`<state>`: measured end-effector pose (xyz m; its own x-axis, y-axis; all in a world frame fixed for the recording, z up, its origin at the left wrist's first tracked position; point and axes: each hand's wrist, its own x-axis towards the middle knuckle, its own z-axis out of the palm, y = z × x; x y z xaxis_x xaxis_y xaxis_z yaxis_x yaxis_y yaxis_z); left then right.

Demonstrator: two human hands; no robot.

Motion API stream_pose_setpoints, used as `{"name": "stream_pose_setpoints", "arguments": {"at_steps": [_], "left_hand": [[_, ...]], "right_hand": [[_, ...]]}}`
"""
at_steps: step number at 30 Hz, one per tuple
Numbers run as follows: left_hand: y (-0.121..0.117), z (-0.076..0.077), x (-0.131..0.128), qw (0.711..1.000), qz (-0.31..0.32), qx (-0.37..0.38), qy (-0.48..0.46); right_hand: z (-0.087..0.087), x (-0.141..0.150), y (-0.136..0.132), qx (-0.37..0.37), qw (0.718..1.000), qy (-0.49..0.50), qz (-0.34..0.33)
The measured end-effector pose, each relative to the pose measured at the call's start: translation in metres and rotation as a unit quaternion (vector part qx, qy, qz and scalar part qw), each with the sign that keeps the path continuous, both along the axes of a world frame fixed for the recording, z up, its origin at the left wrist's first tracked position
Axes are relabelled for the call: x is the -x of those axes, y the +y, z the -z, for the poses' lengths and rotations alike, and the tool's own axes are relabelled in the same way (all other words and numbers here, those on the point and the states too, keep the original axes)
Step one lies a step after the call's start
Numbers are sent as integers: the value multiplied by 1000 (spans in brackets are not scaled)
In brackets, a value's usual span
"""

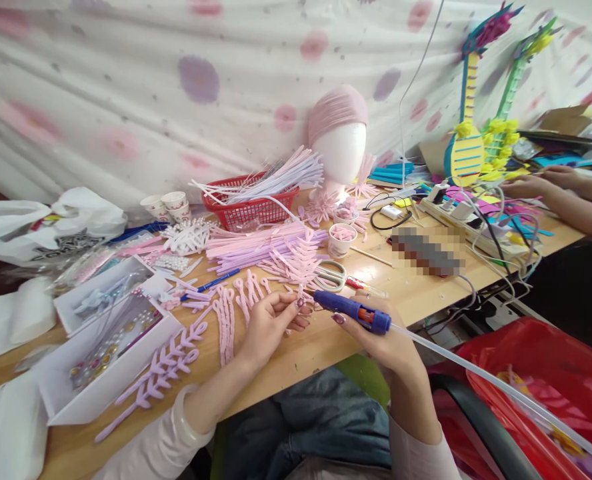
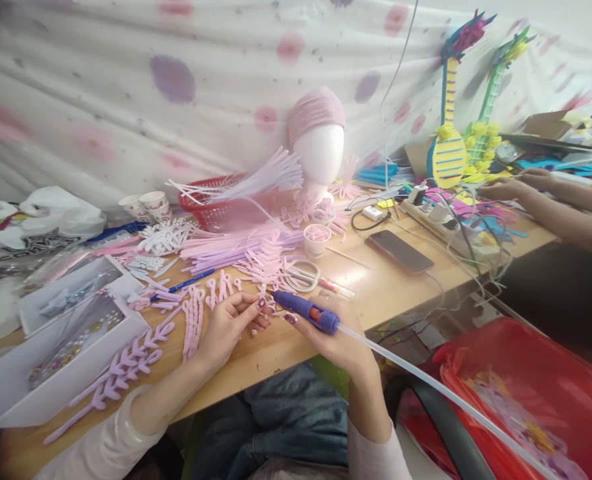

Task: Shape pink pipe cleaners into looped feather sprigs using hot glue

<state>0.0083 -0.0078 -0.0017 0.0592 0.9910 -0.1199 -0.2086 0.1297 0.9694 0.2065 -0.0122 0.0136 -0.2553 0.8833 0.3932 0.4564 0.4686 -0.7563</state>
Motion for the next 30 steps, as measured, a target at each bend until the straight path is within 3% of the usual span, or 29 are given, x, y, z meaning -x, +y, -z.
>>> {"name": "stream_pose_setpoints", "arguments": {"at_steps": [2,5,10,14,18,21,25,26,28,30], "left_hand": [[0,1,0,1000,-6,0,-4],[1,2,0,1000,-22,1,-9],[2,3,0,999,-52,5,-15],[4,6,1,998,-62,1,-19],[5,6,2,996,-86,1,-17],[5,6,3,995,-103,-2,-6],[5,6,3,992,-122,-16,-7],[5,6,3,992,-126,-16,-8],[5,6,4,992,-129,-14,-8],[5,7,4,992,-129,-14,-2]], "right_hand": [[1,-6,0,4,1000,-15,23],[1,-21,2,18,993,-21,113],[2,-51,19,27,957,-51,285],[9,-63,38,49,931,-111,345],[16,-63,46,55,931,-124,338],[19,-69,36,43,927,-142,345],[11,-76,3,82,869,-245,422],[6,-74,-5,104,865,-262,414],[-2,-61,-14,135,897,-255,336],[-5,-36,-13,96,947,-203,229]]}}
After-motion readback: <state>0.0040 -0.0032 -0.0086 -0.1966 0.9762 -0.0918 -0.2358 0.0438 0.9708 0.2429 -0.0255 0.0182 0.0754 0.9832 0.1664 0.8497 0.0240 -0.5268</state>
